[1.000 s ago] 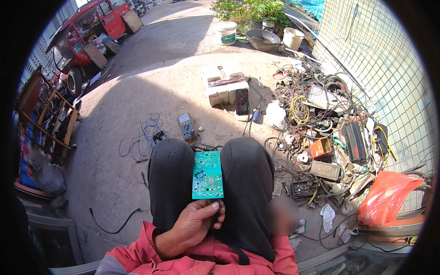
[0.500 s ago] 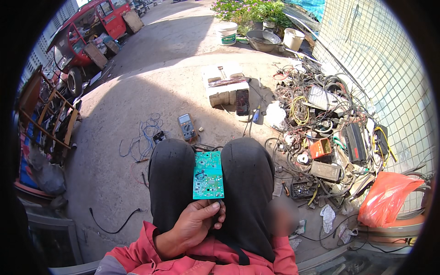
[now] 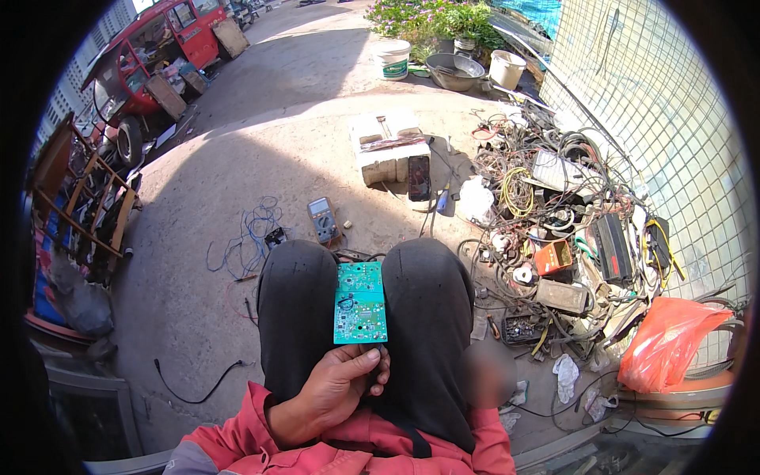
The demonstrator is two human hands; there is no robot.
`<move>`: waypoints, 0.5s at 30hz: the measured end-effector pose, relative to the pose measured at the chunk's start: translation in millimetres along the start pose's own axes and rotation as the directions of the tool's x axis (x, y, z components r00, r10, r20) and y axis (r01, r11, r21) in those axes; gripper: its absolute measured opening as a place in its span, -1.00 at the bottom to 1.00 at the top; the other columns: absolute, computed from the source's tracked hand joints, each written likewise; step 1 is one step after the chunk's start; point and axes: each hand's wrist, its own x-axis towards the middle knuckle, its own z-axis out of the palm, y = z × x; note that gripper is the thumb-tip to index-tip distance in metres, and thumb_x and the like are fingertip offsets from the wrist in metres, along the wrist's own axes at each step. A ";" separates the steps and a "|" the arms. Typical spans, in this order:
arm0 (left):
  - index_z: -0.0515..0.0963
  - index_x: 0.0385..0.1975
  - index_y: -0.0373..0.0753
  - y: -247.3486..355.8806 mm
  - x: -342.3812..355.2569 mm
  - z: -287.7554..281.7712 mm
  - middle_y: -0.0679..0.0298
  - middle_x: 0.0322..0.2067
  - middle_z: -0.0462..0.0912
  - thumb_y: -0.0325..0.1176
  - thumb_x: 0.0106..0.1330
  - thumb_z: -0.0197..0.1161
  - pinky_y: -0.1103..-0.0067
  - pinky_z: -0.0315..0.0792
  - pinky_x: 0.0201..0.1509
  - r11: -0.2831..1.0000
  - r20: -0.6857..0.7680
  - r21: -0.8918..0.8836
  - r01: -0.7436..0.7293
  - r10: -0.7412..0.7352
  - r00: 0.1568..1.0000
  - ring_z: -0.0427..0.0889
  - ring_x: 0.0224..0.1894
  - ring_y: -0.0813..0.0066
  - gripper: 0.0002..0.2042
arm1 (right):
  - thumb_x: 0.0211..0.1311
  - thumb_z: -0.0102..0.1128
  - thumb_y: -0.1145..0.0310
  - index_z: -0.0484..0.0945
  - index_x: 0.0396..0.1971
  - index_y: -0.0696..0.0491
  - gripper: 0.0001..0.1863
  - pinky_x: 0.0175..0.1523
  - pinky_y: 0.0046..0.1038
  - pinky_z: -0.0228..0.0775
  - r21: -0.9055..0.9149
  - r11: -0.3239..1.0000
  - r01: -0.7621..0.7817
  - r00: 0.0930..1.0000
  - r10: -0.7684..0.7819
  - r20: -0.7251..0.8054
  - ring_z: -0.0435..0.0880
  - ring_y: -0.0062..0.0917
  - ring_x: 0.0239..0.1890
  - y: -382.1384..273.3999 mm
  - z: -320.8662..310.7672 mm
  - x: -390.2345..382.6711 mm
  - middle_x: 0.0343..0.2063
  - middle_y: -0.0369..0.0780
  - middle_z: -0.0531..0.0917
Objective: The person sits on the ground and uses a soldering iron to work on a green circuit board. They then insert the board into a black plastic housing and connect wires to the internal components.
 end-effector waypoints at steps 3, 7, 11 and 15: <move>0.53 -0.24 -0.26 -0.9 0.5 -1.2 0.32 -0.35 0.55 -0.33 0.41 0.19 0.59 0.37 -0.32 1.000 0.000 -0.001 0.001 -0.001 1.000 0.51 -0.34 0.53 -0.87 | 0.30 0.09 0.41 0.51 0.03 0.08 -0.69 0.00 -0.30 0.44 -0.004 1.000 -0.023 1.000 0.023 -0.007 0.59 -0.34 -0.09 -5.4 -6.8 1.8 -0.13 -0.15 0.59; 0.53 -0.24 -0.27 -1.5 0.8 -1.6 0.32 -0.35 0.55 -0.33 0.41 0.19 0.59 0.37 -0.32 1.000 -0.001 -0.003 0.000 0.000 1.000 0.51 -0.34 0.53 -0.87 | 0.30 0.10 0.41 0.52 0.00 0.08 -0.71 -0.02 -0.30 0.44 -0.027 0.998 -0.054 0.998 0.054 -0.015 0.59 -0.33 -0.12 -12.8 -10.3 6.6 -0.16 -0.15 0.60; 0.53 -0.25 -0.27 -0.7 0.1 0.2 0.32 -0.35 0.55 -0.33 0.41 0.18 0.59 0.37 -0.32 1.000 -0.001 -0.002 0.000 0.000 1.000 0.51 -0.35 0.53 -0.87 | 0.30 0.10 0.41 0.51 0.02 0.08 -0.70 0.00 -0.27 0.43 -0.086 0.996 -0.010 1.000 0.009 -0.007 0.59 -0.32 -0.10 -5.2 -3.6 2.5 -0.13 -0.14 0.59; 0.53 -0.25 -0.27 -1.1 0.5 -0.2 0.32 -0.35 0.55 -0.34 0.41 0.18 0.59 0.37 -0.32 1.000 -0.004 -0.005 0.002 -0.002 1.000 0.51 -0.35 0.53 -0.87 | 0.30 0.09 0.40 0.49 0.05 0.09 -0.67 0.04 -0.26 0.42 0.034 0.999 0.007 1.000 -0.007 0.000 0.58 -0.30 -0.05 20.2 20.3 -12.5 -0.08 -0.13 0.59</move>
